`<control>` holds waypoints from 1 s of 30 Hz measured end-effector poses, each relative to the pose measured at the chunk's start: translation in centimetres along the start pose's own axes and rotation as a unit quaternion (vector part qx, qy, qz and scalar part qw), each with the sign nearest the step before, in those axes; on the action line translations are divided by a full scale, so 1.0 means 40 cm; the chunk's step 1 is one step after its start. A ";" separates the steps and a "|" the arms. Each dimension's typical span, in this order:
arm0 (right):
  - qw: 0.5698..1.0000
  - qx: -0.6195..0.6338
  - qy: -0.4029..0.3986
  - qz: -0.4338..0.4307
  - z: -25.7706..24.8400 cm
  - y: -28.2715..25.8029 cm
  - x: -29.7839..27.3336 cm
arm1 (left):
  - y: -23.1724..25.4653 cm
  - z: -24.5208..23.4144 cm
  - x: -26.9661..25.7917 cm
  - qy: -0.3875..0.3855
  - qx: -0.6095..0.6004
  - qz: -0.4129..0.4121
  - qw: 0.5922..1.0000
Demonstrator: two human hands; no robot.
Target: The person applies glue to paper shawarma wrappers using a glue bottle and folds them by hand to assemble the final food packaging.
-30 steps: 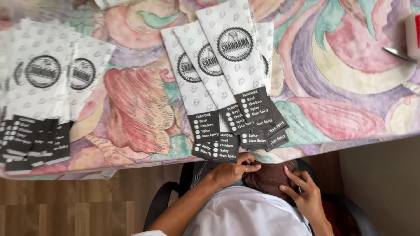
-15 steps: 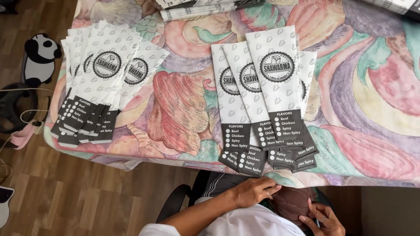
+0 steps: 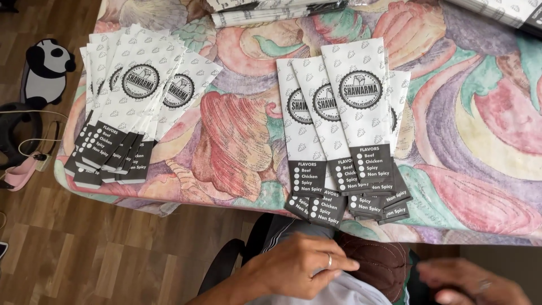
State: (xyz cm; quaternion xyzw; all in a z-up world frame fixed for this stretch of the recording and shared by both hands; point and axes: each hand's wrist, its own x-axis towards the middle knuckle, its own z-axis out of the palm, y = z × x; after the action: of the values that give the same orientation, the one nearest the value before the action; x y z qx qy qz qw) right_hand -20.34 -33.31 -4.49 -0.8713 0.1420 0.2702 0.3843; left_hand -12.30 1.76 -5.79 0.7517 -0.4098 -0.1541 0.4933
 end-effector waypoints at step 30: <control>0.958 -0.091 0.205 -0.177 0.017 -0.538 0.367 | 0.073 -0.265 0.227 0.231 0.012 -0.261 0.937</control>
State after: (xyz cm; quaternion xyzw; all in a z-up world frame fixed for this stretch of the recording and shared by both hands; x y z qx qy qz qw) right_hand 1.16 -19.10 -0.64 -0.9505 0.0358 0.0252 0.3075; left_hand -1.33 0.79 3.23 0.8528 -0.0759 -0.0945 0.5079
